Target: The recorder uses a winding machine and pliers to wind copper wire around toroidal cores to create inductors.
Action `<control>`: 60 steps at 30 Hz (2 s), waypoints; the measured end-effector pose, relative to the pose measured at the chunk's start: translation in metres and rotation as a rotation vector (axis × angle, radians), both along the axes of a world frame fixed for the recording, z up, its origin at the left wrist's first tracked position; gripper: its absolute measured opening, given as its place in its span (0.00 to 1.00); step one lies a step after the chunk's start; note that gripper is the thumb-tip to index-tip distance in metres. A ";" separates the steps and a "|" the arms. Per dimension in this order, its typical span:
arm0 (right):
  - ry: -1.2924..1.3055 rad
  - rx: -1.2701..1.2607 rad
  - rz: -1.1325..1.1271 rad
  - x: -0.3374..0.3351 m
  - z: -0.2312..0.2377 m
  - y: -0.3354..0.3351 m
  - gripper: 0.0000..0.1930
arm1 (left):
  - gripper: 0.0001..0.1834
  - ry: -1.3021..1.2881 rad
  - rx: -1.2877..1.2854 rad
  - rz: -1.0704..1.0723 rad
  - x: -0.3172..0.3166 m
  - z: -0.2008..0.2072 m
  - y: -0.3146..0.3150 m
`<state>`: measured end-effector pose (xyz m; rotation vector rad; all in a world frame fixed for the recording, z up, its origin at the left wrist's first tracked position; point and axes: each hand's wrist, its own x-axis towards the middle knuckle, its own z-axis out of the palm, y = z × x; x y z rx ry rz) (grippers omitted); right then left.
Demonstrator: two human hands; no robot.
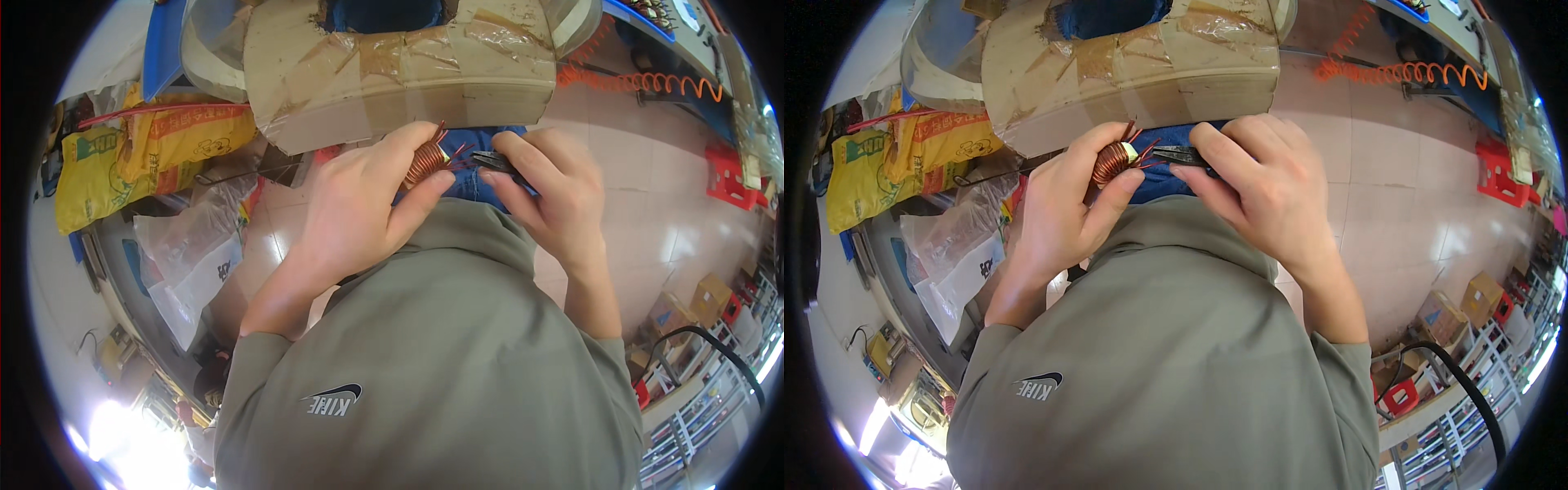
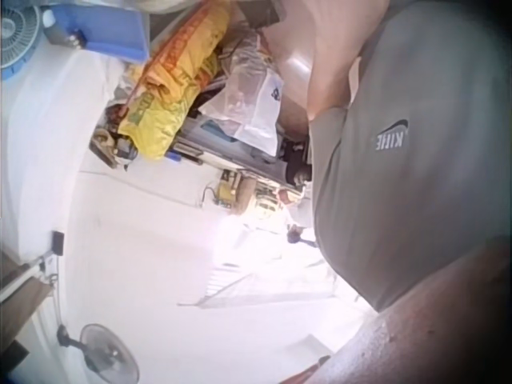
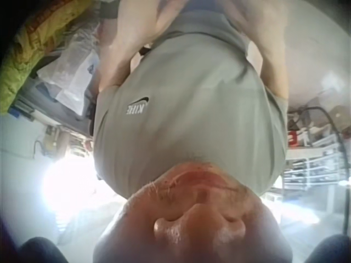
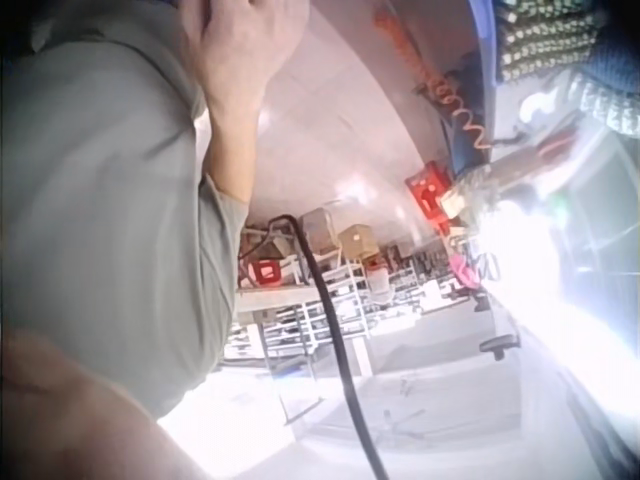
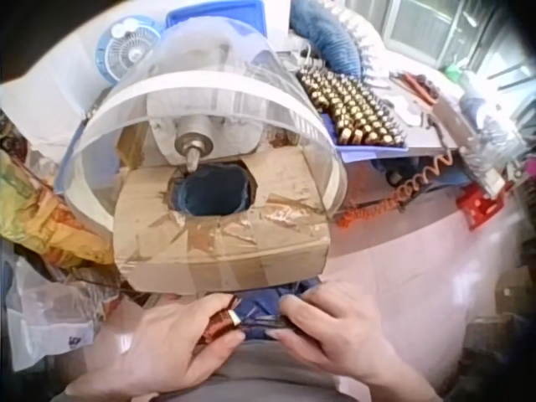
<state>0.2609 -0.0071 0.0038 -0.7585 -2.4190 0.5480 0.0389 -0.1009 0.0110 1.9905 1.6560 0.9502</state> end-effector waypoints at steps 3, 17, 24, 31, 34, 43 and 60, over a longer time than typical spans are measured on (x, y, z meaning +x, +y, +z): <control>-0.053 0.088 -0.033 0.001 0.004 -0.006 0.17 | 0.22 -0.153 -0.127 0.084 0.006 0.001 -0.004; 0.016 -0.095 -0.007 0.012 0.007 -0.002 0.17 | 0.24 -0.054 -0.156 -0.065 -0.003 0.012 -0.003; -0.063 -0.089 0.105 0.011 0.012 -0.002 0.17 | 0.23 -0.083 -0.190 -0.117 -0.006 0.011 -0.004; 0.319 -0.723 -0.078 -0.006 -0.007 0.001 0.13 | 0.20 -1.184 -0.787 0.029 -0.010 0.006 0.002; 0.453 -0.658 0.043 -0.024 -0.017 0.000 0.20 | 0.22 -1.305 -0.735 0.068 -0.004 0.000 0.005; 0.456 -0.539 0.018 -0.074 -0.020 0.006 0.26 | 0.20 -1.353 -0.546 0.072 -0.008 -0.005 0.023; 0.515 -0.471 -0.160 -0.112 -0.021 0.032 0.27 | 0.18 -1.613 -0.503 0.026 -0.028 -0.010 0.072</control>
